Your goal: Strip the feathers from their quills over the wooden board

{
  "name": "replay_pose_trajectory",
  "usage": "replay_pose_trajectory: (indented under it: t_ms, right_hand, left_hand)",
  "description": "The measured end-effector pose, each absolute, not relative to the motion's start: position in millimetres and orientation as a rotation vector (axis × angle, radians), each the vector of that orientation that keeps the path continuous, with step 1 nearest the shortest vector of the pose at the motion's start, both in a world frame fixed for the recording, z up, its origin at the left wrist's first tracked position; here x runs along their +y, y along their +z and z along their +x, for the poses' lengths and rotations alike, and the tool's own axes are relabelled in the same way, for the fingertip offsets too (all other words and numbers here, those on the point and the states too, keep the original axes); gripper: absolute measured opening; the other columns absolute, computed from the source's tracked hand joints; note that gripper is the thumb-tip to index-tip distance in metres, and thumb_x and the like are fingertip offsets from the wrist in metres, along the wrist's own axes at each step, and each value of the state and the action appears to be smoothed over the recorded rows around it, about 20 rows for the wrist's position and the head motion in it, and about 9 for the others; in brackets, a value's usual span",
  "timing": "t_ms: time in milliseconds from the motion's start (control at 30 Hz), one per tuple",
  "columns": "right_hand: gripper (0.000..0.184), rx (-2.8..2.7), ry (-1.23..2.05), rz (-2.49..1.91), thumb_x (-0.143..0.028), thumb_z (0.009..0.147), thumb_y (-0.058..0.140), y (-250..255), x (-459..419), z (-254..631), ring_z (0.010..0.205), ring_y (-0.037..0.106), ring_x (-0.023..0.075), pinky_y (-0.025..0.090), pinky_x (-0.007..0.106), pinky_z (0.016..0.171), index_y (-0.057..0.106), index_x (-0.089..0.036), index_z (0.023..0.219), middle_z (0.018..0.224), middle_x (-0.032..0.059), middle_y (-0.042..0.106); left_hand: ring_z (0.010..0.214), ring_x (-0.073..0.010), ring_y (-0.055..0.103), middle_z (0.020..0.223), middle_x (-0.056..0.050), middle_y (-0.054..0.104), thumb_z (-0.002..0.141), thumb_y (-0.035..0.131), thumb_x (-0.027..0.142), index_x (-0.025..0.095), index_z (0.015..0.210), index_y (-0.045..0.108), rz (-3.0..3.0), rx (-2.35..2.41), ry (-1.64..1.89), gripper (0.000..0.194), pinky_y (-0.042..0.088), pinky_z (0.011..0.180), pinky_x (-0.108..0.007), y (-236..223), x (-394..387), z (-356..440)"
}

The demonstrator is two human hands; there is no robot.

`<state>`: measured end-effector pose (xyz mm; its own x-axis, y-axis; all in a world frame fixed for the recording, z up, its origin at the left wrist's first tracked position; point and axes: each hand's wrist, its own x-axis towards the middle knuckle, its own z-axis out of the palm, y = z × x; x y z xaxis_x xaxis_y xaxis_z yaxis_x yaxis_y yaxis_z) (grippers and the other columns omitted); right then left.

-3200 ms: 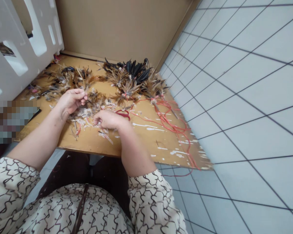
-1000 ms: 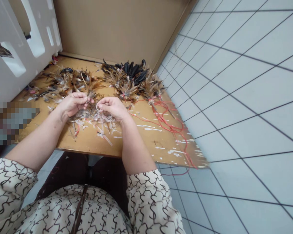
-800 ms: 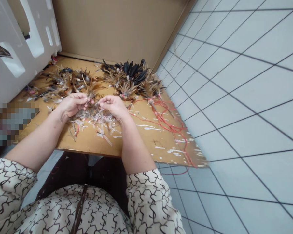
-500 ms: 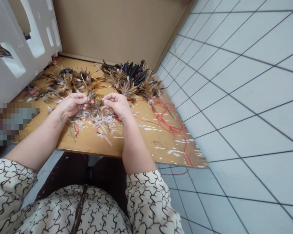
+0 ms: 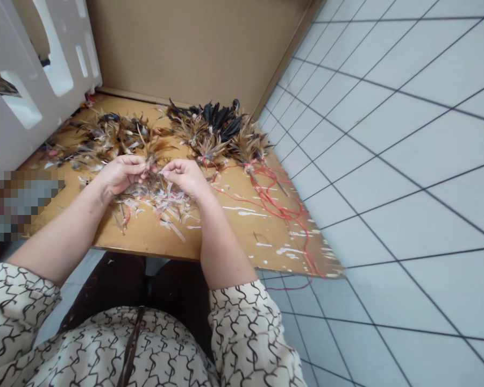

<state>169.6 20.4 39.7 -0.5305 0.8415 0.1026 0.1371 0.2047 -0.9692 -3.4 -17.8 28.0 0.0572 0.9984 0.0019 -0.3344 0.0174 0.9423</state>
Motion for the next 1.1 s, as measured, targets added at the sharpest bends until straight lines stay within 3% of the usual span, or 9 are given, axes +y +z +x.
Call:
replay_pose_trajectory:
  t_ms: [200, 467, 700, 900, 1100]
  right_hand:
    - [0.011, -2.002, 1.251, -0.908, -0.023, 0.063, 0.061, 37, 19, 165, 0.046, 0.037, 0.0046, 0.028, 0.019, 0.047, 0.055, -0.013, 0.066, 0.05, -0.005, 0.048]
    - [0.007, -2.308, 1.314, -0.873, -0.021, 0.061, 0.06, 48, 17, 177, 0.051, 0.047, 0.0072, 0.037, 0.022, 0.054, 0.057, -0.014, 0.061, 0.054, -0.0029, 0.056]
    - [0.002, -2.363, 1.057, -0.964, -0.013, 0.061, 0.058, 46, 20, 176, 0.055, 0.048, 0.0081, 0.038, 0.023, 0.058, 0.06, -0.014, 0.062, 0.058, -0.0021, 0.058]
    - [0.004, -2.396, 0.954, -0.912, -0.017, 0.068, 0.057, 35, 11, 160, 0.056, 0.046, 0.0082, 0.037, 0.023, 0.059, 0.06, -0.014, 0.066, 0.058, -0.0023, 0.054]
    - [0.018, -2.573, 0.444, -1.024, -0.027, 0.067, 0.066, 19, -1, 135, 0.075, 0.051, 0.0155, 0.037, 0.027, 0.069, 0.062, -0.015, 0.08, 0.079, 0.005, 0.06]
  left_hand:
    - [0.043, -0.0073, 0.049, 0.047, 0.0, 0.058, 0.044, 0.08, 0.019, 0.011, 0.055, 0.064, 0.993, 0.925, 1.205, 0.021, 0.04, 0.044, -0.019, 25, -17, -1]
    - [0.043, -0.0063, 0.048, 0.057, -0.004, 0.065, 0.048, 0.078, 0.017, 0.011, 0.053, 0.063, 0.991, 0.933, 1.266, 0.016, 0.039, 0.045, -0.02, 25, -16, -2]
    - [0.045, -0.0058, 0.047, 0.059, -0.004, 0.064, 0.052, 0.075, 0.015, 0.011, 0.054, 0.063, 0.964, 0.966, 1.321, 0.013, 0.038, 0.046, -0.02, 26, -16, -6]
    - [0.044, -0.0053, 0.045, 0.059, -0.003, 0.063, 0.052, 0.074, 0.016, 0.011, 0.054, 0.063, 0.953, 0.944, 1.403, 0.013, 0.037, 0.045, -0.019, 28, -15, -11]
    - [0.045, -0.0057, 0.045, 0.056, -0.002, 0.062, 0.053, 0.074, 0.017, 0.012, 0.053, 0.061, 0.961, 0.947, 1.428, 0.013, 0.037, 0.045, -0.019, 28, -15, -13]
